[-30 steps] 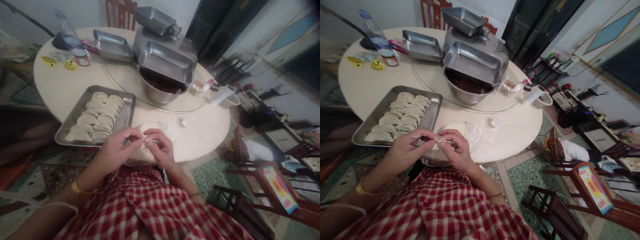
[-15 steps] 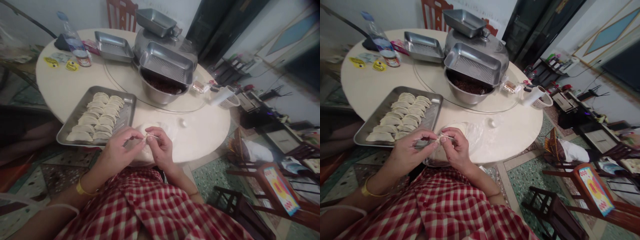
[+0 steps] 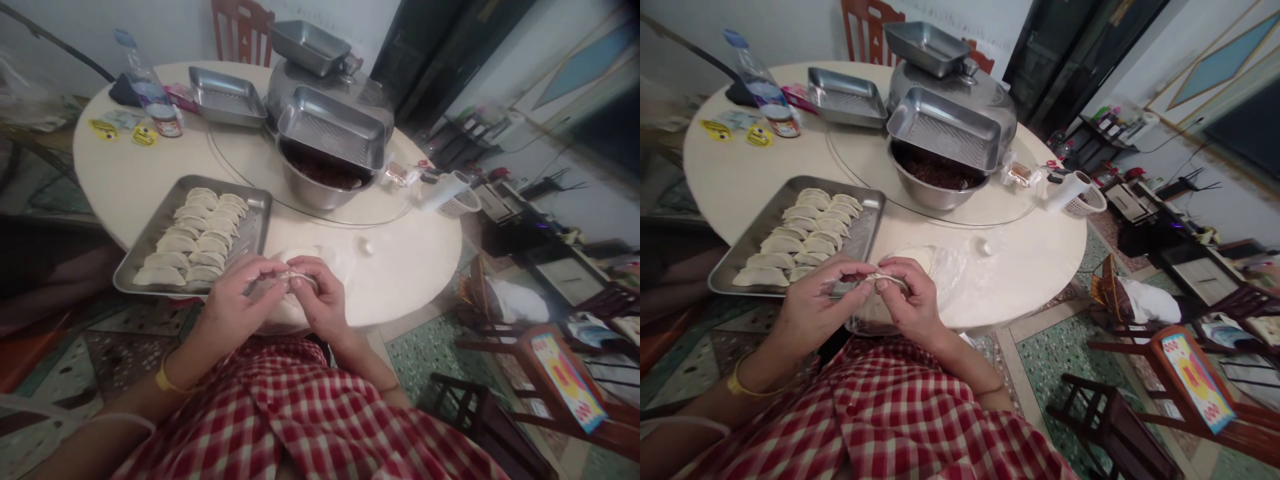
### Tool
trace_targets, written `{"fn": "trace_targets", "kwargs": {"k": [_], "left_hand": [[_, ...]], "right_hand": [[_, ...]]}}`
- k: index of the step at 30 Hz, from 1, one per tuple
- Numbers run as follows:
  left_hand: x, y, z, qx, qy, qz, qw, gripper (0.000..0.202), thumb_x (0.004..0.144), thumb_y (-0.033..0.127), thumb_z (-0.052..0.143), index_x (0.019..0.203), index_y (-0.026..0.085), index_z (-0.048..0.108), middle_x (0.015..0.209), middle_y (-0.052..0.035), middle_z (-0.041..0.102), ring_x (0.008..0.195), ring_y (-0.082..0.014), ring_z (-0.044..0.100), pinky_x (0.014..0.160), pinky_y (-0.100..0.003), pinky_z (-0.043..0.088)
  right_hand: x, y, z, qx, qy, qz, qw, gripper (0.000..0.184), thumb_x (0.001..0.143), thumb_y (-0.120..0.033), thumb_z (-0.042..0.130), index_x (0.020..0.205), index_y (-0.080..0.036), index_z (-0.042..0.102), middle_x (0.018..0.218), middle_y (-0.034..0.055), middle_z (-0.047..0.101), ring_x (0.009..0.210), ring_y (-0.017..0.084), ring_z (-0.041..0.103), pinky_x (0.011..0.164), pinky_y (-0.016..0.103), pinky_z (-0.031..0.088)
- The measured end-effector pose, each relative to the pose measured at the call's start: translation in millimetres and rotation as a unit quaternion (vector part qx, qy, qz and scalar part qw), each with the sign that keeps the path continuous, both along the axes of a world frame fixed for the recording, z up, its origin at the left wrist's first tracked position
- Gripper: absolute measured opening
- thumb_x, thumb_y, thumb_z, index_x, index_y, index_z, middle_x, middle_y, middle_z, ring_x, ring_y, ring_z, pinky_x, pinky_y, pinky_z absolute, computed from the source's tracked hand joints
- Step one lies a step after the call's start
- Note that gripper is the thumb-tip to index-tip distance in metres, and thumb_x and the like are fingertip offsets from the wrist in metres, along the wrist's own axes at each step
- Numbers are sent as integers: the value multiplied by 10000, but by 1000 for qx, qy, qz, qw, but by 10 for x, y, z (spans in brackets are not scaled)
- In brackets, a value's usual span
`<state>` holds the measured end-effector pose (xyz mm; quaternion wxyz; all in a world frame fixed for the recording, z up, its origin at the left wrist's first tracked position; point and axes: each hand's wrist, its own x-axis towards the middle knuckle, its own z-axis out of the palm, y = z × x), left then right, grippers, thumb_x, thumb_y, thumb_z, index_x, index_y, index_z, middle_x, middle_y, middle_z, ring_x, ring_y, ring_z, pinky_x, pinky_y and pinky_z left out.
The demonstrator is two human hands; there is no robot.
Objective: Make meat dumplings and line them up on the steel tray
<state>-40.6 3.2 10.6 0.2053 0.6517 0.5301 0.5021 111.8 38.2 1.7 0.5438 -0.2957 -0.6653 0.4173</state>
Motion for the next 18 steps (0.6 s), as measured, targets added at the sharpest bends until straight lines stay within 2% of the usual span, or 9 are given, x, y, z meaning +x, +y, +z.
{"fn": "trace_targets", "kwargs": {"k": [3,7,12,15,18], "left_hand": [[-8,10,12,34,10,1,999,47,859,217,609,885,229,645,837,4,647,821,-160,607,762,-312,492],[5,21,33,61,15,9,998,72,840,194,607,812,253,638,805,9,659,811,-179,605,778,-345,494],[35,32,47,49,10,23,998,88,827,212,611,761,255,648,788,-15,668,801,-205,615,771,-378,504],[12,10,23,21,8,21,1000,83,846,244,607,880,251,682,854,-21,677,839,-201,619,803,-364,503],[-44,-38,-15,-11,8,37,999,196,861,281,604,1040,260,682,944,-17,673,866,-184,616,827,-333,501]], "right_hand": [[-8,2,-18,3,1,-2,1000,81,856,-246,638,932,-228,662,987,42,692,937,172,674,852,333,568],[-18,12,-24,5,1,-6,1000,119,863,-241,628,979,-242,658,983,39,698,938,176,672,861,333,566],[-28,37,-5,22,-21,-14,999,51,874,-248,601,888,-240,650,973,41,699,926,163,673,853,335,564],[-30,42,-20,-13,-11,-10,1000,63,884,-278,593,883,-233,637,985,46,695,922,155,669,811,313,572],[-31,46,-48,-47,19,-2,999,91,899,-305,586,936,-240,638,1016,46,685,920,150,665,740,285,578]]}}
